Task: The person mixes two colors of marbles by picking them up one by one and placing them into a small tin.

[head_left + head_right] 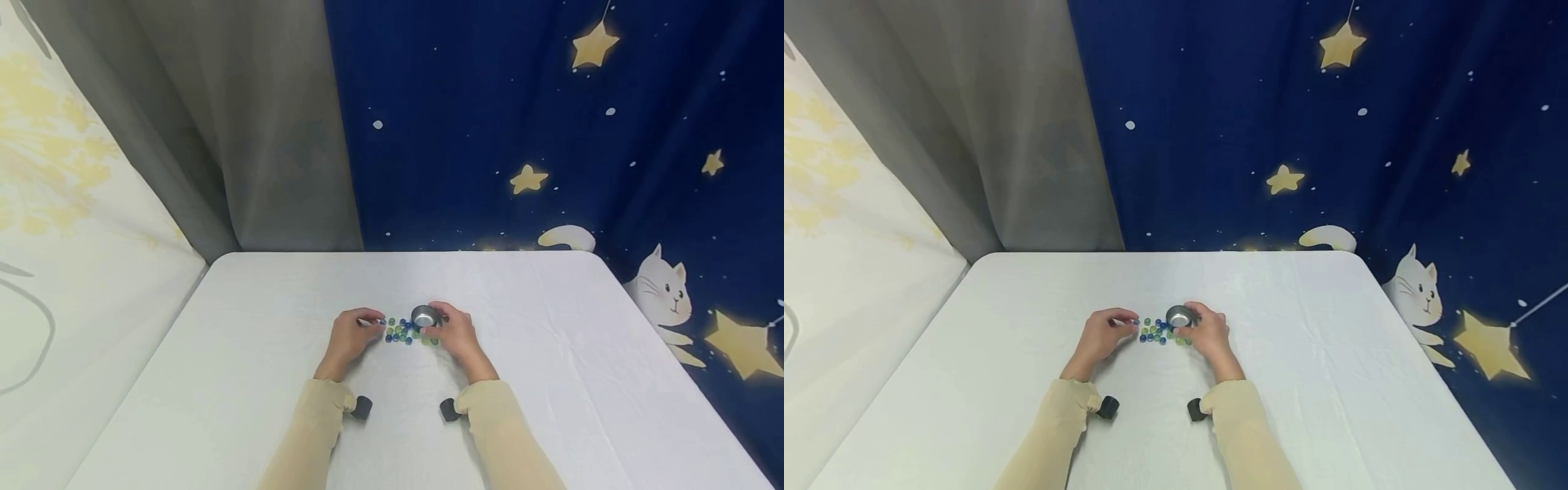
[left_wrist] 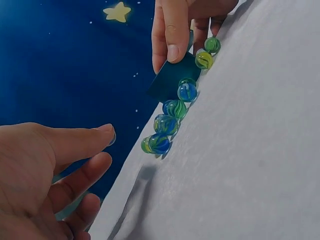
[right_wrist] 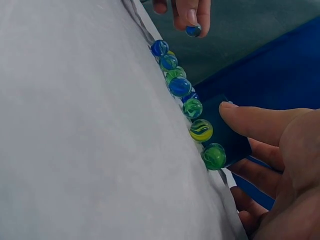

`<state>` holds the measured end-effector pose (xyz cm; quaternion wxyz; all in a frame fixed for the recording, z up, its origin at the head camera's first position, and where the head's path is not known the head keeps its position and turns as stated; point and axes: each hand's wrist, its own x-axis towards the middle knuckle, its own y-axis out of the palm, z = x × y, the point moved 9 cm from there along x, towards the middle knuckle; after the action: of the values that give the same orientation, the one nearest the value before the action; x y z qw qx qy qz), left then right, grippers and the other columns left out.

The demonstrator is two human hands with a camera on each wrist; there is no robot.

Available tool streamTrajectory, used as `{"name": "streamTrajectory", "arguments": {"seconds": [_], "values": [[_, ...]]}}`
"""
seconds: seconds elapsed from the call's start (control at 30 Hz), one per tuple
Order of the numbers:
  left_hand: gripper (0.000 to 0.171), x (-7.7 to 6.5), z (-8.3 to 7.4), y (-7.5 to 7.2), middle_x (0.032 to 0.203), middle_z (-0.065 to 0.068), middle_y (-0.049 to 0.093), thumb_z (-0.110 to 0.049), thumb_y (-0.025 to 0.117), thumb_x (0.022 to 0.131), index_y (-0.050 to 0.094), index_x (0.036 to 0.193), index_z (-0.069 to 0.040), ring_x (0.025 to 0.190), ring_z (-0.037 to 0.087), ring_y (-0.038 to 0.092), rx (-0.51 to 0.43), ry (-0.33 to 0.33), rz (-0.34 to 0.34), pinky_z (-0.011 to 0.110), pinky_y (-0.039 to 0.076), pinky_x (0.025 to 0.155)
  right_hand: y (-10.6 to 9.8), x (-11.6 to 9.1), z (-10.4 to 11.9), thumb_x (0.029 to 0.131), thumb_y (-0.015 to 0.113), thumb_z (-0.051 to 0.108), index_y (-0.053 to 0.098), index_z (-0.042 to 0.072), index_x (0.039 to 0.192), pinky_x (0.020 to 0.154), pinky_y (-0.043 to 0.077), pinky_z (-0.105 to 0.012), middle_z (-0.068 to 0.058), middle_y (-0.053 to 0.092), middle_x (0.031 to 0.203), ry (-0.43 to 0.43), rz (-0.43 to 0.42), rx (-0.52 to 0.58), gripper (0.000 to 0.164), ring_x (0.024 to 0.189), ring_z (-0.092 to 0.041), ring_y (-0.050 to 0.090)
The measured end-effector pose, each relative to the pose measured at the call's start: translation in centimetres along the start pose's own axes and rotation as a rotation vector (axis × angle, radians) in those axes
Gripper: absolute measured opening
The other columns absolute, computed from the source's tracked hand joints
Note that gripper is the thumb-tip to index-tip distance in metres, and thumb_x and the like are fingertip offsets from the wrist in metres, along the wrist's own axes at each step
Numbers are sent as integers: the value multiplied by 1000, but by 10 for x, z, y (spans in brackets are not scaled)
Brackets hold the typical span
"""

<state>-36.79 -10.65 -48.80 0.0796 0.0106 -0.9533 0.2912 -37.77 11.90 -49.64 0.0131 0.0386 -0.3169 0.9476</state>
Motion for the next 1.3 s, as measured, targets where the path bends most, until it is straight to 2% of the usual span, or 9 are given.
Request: {"name": "streamTrajectory", "arguments": {"seconds": [0.27, 0.87, 1.3], "values": [[15, 2, -6, 1, 84, -5, 64, -12, 79, 80, 75, 94, -16, 74, 14, 54, -2, 34, -10, 33, 43, 70, 0, -1, 1, 73, 84, 16, 63, 13, 125, 99, 36, -54, -11, 65, 121, 6, 7, -5, 57, 116, -35, 53], [16, 2, -15, 5, 86, -3, 64, -13, 79, 80, 76, 94, -18, 74, 15, 53, -8, 20, 6, 33, 43, 70, -2, -4, 1, 73, 85, 17, 64, 15, 125, 101, 34, -55, -8, 65, 123, 8, 14, 1, 56, 120, -36, 51], [14, 8, -26, 16, 85, -3, 66, -14, 78, 81, 76, 95, -16, 76, 17, 55, -37, 70, 7, 33, 44, 71, -3, -6, 2, 73, 85, 18, 64, 16, 124, 100, 34, -57, -8, 65, 124, 2, 10, -10, 55, 120, -37, 50]]}}
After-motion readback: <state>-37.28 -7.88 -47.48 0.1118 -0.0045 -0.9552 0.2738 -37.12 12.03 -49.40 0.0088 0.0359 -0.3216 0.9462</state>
